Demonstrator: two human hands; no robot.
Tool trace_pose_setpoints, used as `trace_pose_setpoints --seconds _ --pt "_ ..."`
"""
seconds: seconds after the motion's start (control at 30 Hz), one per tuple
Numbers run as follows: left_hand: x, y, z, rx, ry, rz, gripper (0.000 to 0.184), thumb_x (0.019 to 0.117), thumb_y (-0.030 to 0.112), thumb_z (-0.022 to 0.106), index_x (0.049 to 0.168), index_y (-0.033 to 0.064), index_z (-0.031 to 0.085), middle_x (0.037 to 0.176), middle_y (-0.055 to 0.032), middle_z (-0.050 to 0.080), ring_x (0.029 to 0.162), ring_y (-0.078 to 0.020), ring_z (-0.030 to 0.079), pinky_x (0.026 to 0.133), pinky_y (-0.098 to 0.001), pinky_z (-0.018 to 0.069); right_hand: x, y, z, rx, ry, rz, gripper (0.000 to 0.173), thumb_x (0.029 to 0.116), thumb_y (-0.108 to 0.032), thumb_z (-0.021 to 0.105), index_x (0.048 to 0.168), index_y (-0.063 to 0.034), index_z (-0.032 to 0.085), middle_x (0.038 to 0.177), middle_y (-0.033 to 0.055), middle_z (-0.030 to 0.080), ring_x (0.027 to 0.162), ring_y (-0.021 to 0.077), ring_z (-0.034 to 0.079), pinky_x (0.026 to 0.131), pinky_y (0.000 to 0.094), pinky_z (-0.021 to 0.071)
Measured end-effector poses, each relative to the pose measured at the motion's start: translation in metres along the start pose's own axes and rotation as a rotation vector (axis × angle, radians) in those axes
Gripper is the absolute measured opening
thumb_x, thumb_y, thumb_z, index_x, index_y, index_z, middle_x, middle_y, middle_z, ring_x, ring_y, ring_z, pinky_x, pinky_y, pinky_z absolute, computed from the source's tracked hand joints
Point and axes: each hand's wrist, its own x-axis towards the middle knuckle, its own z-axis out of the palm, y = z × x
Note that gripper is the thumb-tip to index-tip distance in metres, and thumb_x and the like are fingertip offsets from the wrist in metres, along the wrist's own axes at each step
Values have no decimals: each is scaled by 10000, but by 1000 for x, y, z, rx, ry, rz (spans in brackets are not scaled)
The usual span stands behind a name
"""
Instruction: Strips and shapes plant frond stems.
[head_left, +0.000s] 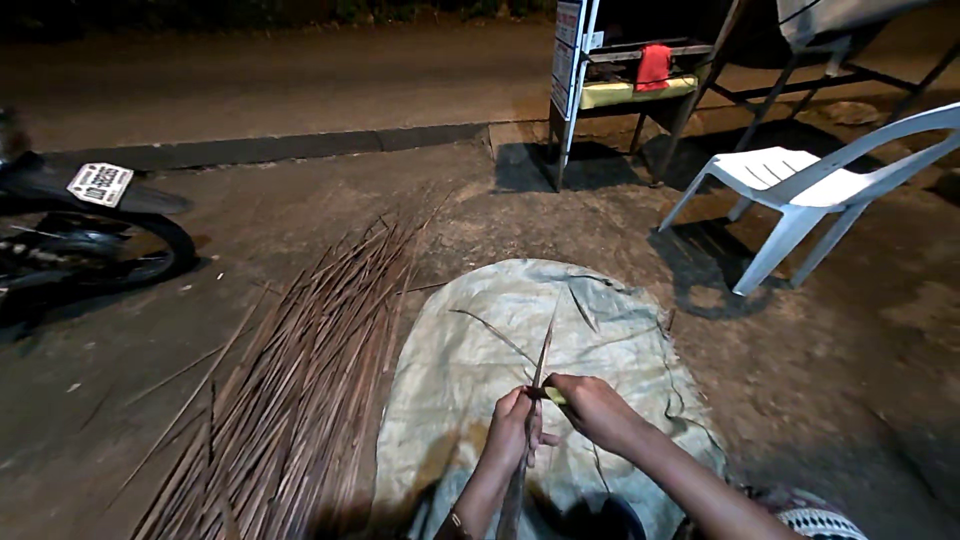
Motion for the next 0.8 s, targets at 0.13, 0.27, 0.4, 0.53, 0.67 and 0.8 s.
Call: trace_pose_setpoints --seconds 0.13,0.27,0.4,0.53,0.67,0.8 --pt "-2 -4 3 -18 -30 -13 367 1129 140 250 856 91 489 533 78 390 427 -43 436 555 -227 548 6 0 -6 -48 -2 245 305 1033 -41 475 1315 -16 587 1134 256 687 1024 463 683 861 626 523" --pt "-8 -10 11 -20 -92 -50 361 1133 166 263 853 101 482 522 82 391 416 -41 444 543 -233 557 9 22 -30 -143 86 375 324 1030 -48 466 1331 -60 584 1174 233 687 1036 462 680 840 638 513" --pt "-6 -7 7 -35 -64 -14 383 1133 161 248 845 100 492 519 86 392 412 -38 436 545 -229 554 -2 6 -19 -45 42 125 259 1007 -45 532 1237 13 634 1074 258 699 984 457 689 844 629 520" --pt "-6 -5 4 -40 1 21 340 1101 62 258 876 91 511 520 98 405 413 -20 444 533 -210 550 0 -5 -1 -60 -47 34 223 1013 -40 523 1199 17 631 1057 251 693 959 451 692 814 616 528" --pt "-3 -4 7 -38 -29 0 373 1126 129 244 838 106 478 509 90 363 394 -31 406 511 -216 533 8 2 -7 -190 -10 174 288 1032 -32 465 1287 -22 598 1145 244 681 940 461 696 783 613 536" --pt "-8 -4 15 -1 -88 -42 376 1132 162 259 828 116 476 497 97 351 387 -25 396 492 -204 514 14 22 -25 -241 78 375 369 1054 -47 408 1386 -61 569 1209 250 666 983 476 686 811 628 524"
